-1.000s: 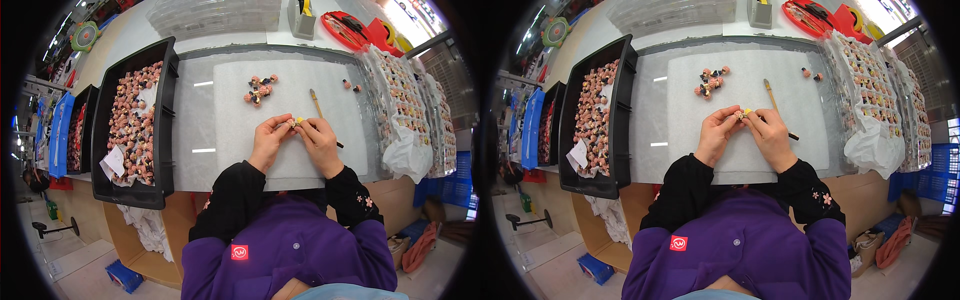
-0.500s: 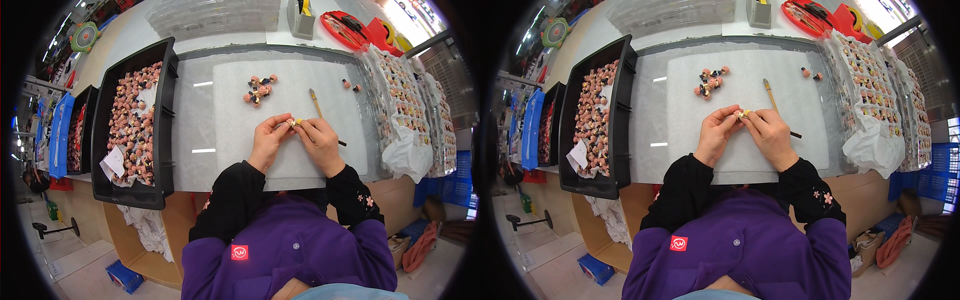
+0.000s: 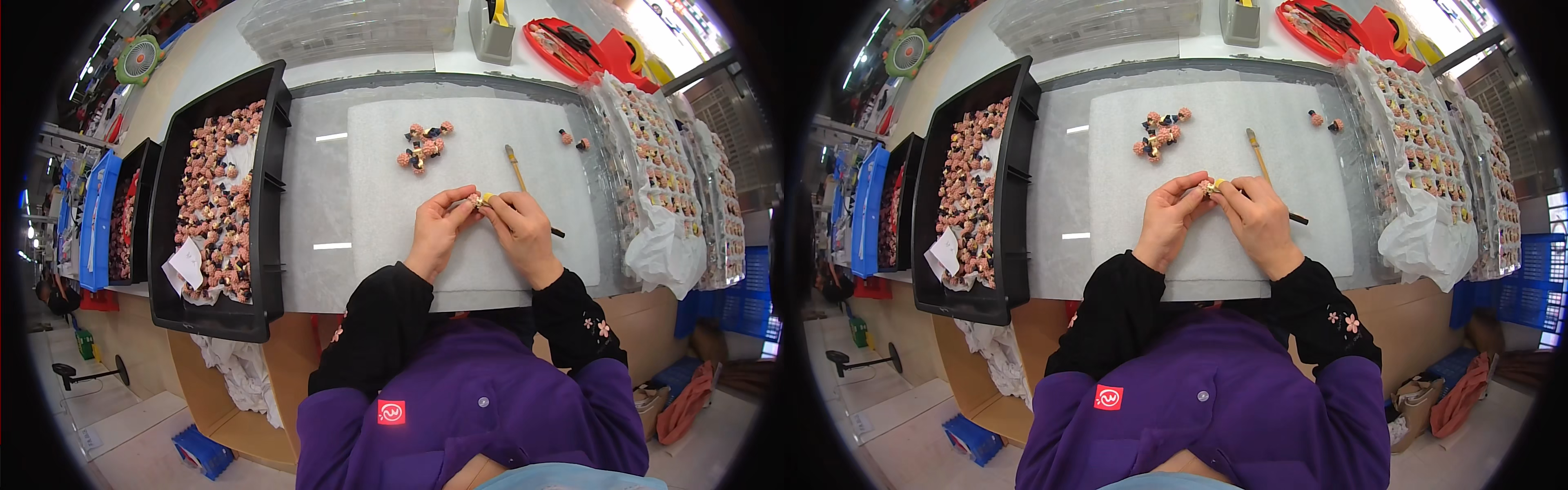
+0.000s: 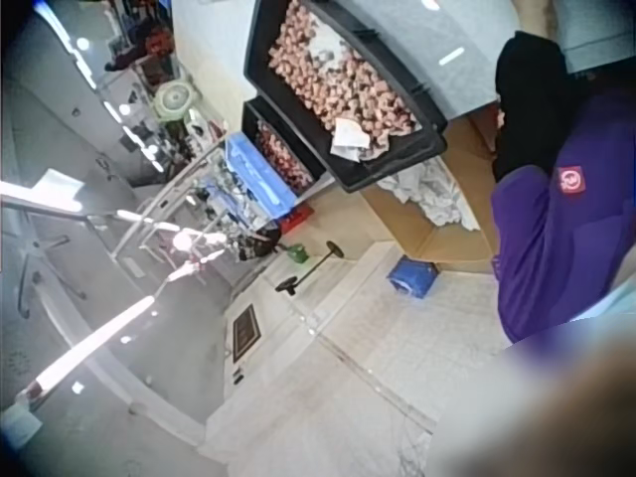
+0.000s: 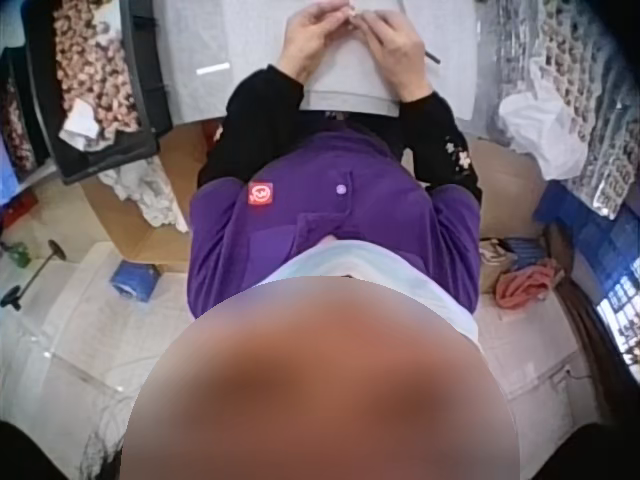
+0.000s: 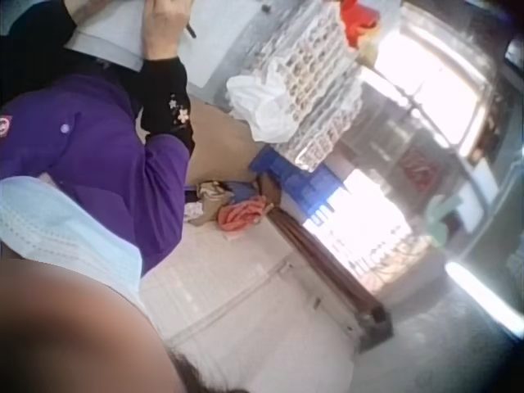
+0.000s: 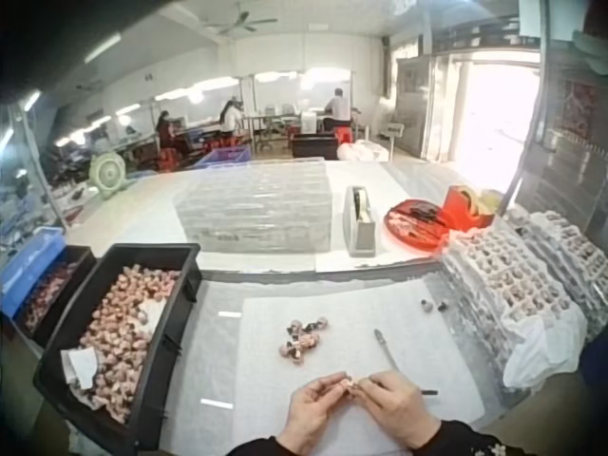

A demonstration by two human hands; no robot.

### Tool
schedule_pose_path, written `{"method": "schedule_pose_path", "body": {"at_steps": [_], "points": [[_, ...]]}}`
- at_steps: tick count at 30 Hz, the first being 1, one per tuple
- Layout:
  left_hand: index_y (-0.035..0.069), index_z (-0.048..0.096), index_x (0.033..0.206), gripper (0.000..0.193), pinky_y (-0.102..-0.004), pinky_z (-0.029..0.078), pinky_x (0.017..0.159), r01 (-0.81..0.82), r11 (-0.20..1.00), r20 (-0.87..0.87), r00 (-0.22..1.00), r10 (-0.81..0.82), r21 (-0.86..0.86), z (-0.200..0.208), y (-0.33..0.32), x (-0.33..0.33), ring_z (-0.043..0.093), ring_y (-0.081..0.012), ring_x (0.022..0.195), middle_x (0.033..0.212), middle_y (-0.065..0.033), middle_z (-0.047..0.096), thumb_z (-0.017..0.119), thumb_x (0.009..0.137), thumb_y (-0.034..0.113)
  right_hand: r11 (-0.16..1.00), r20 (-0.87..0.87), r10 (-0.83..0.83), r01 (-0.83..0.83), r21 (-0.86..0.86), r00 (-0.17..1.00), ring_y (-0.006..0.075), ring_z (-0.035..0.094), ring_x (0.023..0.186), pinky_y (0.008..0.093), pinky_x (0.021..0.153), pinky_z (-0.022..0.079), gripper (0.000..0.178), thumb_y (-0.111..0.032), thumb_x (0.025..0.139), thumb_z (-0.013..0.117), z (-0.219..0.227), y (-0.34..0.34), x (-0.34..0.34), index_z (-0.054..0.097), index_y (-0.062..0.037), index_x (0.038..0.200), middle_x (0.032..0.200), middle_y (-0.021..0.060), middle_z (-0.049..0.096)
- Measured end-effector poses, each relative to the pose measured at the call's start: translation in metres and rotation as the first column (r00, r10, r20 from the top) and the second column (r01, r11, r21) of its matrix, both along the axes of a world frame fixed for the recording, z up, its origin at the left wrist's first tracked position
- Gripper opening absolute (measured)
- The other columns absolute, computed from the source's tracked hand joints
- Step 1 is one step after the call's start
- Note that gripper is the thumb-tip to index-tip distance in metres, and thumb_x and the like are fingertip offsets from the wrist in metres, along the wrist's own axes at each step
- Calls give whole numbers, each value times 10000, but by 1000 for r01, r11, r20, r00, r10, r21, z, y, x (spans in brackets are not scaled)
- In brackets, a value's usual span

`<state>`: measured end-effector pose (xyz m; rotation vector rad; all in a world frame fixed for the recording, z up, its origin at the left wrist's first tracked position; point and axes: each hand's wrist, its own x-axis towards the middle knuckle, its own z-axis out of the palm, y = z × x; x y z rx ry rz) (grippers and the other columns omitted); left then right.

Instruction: Detailing and painting small bear-shaped toy figures using a fine-tipped brush.

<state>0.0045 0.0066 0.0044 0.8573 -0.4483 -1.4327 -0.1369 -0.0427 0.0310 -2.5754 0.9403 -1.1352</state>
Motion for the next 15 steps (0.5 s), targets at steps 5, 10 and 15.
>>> {"method": "schedule_pose_path", "body": {"at_steps": [5,10,15], "points": [[-48,531,1137,254,-283,507,844,6,1000,1,1000,-6,-1,-1,0,0,593,-167,948,1076,-122,590,522,892,17,1000,0,-4,4,2,1000,211,564,677,312,560,458,161,-108,737,693,0,0,0,642,-59,882,763,55,586],[-50,530,1136,257,-281,505,843,3,1000,3,1000,-3,8,3,1,0,593,-167,945,1065,-125,595,529,889,20,1000,12,-10,10,16,1000,210,564,676,311,561,458,150,-105,738,692,0,1,1,642,-58,871,754,53,586],[-53,529,1138,260,-285,503,849,5,1000,7,1000,-5,7,2,1,0,592,-170,949,1063,-130,596,528,888,18,999,10,3,-4,36,1000,209,563,671,313,562,457,129,-102,739,690,3,1,1,642,-58,851,744,51,585]]}}
